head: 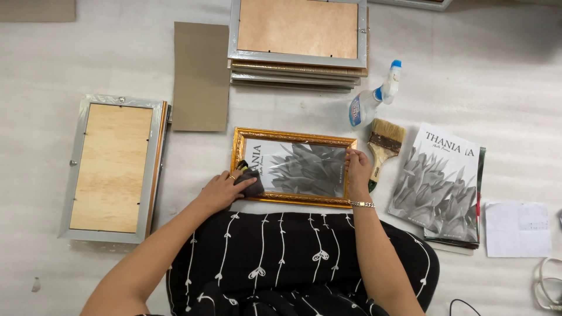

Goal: Cleaning the glass of a picture frame using a cloth

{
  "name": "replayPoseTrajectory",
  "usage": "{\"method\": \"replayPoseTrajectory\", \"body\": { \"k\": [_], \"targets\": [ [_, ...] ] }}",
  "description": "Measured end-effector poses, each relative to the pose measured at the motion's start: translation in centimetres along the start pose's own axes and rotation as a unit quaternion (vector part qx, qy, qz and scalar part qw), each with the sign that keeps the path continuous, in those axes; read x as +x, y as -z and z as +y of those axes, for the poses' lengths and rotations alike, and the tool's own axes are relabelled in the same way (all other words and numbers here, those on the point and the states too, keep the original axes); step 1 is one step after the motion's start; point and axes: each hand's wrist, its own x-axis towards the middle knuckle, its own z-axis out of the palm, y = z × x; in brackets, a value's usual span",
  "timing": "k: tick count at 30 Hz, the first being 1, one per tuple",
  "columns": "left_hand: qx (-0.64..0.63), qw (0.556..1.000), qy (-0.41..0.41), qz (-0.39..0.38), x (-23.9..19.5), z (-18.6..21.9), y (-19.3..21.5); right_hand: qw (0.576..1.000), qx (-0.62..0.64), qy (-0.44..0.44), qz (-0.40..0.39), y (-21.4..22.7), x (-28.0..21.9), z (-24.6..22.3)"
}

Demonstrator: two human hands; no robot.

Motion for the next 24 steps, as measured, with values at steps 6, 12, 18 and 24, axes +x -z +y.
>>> {"method": "replayPoseTrajectory", "body": {
  "k": [6, 12, 18, 24],
  "targets": [
    [0.034, 0.970, 0.135, 0.200, 7.7, -2.9, -3.3, 1.000, 0.007, -0.007, -0.004, 0.0, -0.1, 0.0],
    [-0.068, 0.940, 0.235, 0.238, 14.1, -5.3, -1.9, 1.000, -0.003, -0.004, 0.002, 0.2, 0.9, 1.7],
    [-0.156, 0.954, 0.213, 0.145, 8.7, -2.5, 0.8, 1.000, -0.005, -0.025, -0.011, 0.2, 0.6, 1.2],
    [-0.123, 0.968, 0.215, 0.041, 1.5, 1.0, -5.0, 1.000, 0.004, -0.024, -0.013, -0.3, -0.3, 0.3]
  ]
}}
